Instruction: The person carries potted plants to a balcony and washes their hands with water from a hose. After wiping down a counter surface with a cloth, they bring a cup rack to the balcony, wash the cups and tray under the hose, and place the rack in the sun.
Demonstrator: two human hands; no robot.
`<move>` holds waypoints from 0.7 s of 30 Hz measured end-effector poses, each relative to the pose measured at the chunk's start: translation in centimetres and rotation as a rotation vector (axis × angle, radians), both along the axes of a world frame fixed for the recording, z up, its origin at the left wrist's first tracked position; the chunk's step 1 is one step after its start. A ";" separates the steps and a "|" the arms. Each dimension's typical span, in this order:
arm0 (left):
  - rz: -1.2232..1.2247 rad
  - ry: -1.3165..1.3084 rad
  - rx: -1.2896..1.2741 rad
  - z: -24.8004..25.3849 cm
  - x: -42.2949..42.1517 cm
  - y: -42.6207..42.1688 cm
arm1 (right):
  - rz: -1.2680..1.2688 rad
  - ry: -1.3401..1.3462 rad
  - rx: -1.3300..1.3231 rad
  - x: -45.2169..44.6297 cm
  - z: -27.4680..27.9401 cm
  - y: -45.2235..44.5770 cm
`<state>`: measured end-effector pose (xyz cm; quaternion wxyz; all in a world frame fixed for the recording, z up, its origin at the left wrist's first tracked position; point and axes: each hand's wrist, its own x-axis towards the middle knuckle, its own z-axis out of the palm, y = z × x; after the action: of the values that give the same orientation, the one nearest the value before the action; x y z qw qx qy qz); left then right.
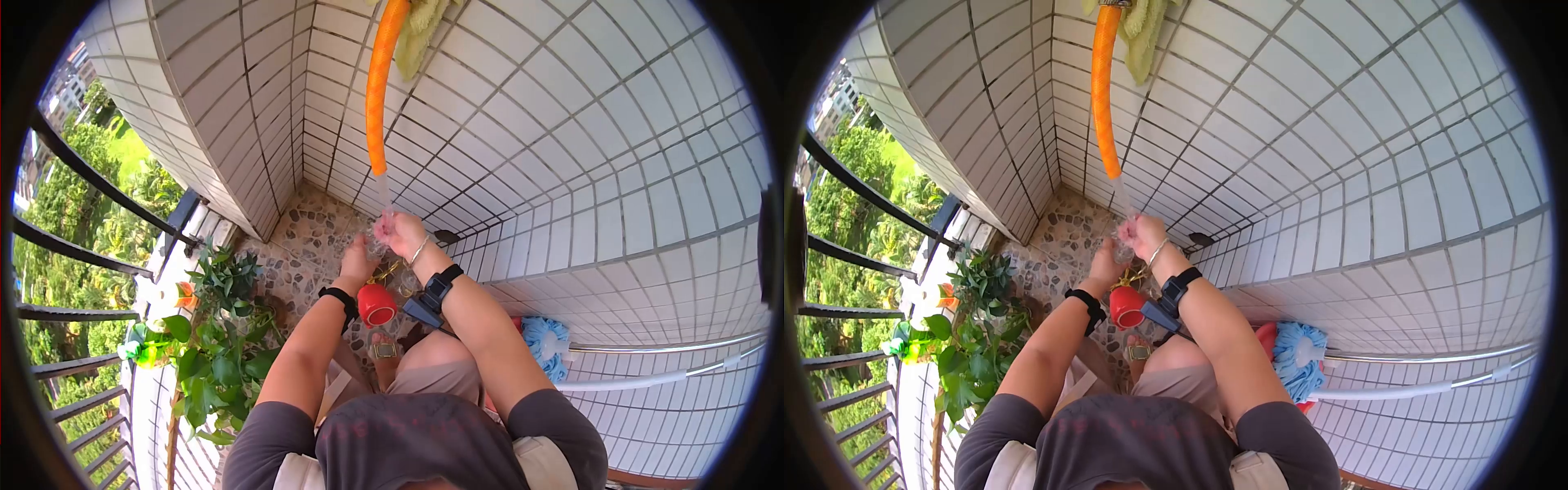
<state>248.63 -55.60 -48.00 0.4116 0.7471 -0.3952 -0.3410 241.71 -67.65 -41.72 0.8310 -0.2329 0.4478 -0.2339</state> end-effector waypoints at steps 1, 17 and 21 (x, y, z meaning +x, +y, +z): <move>0.025 -0.104 -0.026 0.1 -0.3 0.0 | 0.050 0.059 -0.016 0.1 1.4 0.5; -0.038 -0.111 -0.412 8.1 1.0 -4.9 | 0.326 1.314 -1.429 2.1 11.9 6.4; -0.039 -0.018 -0.493 7.6 0.1 -6.1 | 0.508 1.194 -1.444 1.1 11.0 3.9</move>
<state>248.71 -61.72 -40.41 0.5712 0.6194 -0.4843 -0.2355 242.77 -63.77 -30.71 0.1496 -0.8570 0.4809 -0.1095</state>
